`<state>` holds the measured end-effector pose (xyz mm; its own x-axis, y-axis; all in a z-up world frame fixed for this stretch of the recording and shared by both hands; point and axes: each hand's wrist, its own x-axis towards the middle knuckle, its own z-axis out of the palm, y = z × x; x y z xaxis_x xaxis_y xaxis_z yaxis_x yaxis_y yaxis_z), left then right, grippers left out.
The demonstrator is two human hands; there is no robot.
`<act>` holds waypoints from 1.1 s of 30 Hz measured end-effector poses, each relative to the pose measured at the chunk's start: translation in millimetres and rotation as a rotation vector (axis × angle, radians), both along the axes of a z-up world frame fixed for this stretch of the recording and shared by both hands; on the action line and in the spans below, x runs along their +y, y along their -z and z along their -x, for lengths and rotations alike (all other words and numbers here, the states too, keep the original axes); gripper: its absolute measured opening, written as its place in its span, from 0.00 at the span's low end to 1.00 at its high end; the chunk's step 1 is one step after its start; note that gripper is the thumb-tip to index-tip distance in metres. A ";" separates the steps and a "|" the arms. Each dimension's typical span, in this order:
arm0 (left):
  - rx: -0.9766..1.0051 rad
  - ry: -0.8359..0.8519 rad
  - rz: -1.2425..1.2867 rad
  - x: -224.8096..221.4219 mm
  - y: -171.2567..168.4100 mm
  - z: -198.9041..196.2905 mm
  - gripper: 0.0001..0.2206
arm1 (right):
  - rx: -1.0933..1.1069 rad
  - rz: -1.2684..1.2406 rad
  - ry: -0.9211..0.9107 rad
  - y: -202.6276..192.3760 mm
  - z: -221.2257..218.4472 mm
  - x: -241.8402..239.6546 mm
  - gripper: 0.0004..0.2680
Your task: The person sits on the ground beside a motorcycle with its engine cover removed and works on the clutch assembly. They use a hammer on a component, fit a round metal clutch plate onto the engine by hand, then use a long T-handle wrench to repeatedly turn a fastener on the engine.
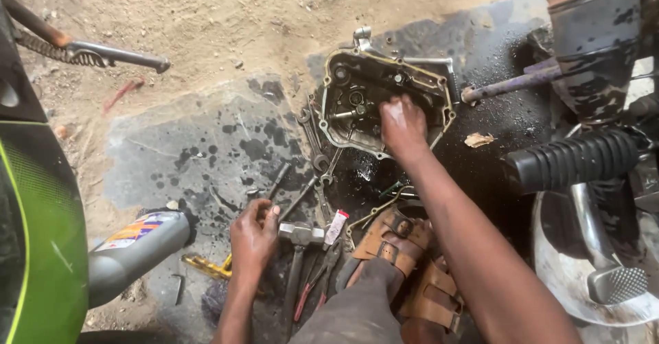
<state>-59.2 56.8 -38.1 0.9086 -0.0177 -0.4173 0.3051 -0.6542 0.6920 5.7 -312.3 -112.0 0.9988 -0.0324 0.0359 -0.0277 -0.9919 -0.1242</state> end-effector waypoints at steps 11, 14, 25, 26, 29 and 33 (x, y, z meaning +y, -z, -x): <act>0.051 -0.039 0.002 1.6 1.9 5.3 0.14 | 0.149 0.002 -0.032 24.7 -0.3 -3.8 0.03; 0.053 -0.036 -0.006 2.5 0.8 4.1 0.14 | 0.148 0.019 -0.060 29.1 -2.8 -6.5 0.06; 0.176 -0.016 -0.038 -0.4 2.9 5.3 0.14 | 0.224 -0.035 0.059 22.0 -5.7 1.3 0.06; 0.178 -0.025 -0.025 -2.0 -2.2 3.1 0.14 | 0.219 -0.033 0.062 20.7 -4.7 2.8 0.05; 0.178 -0.043 -0.012 -3.8 -6.4 0.6 0.15 | 0.203 -0.048 0.062 14.4 -5.9 6.2 0.04; 0.128 -0.009 -0.011 -6.9 -5.6 0.5 0.15 | 0.227 -0.117 0.103 6.6 -11.4 1.5 0.03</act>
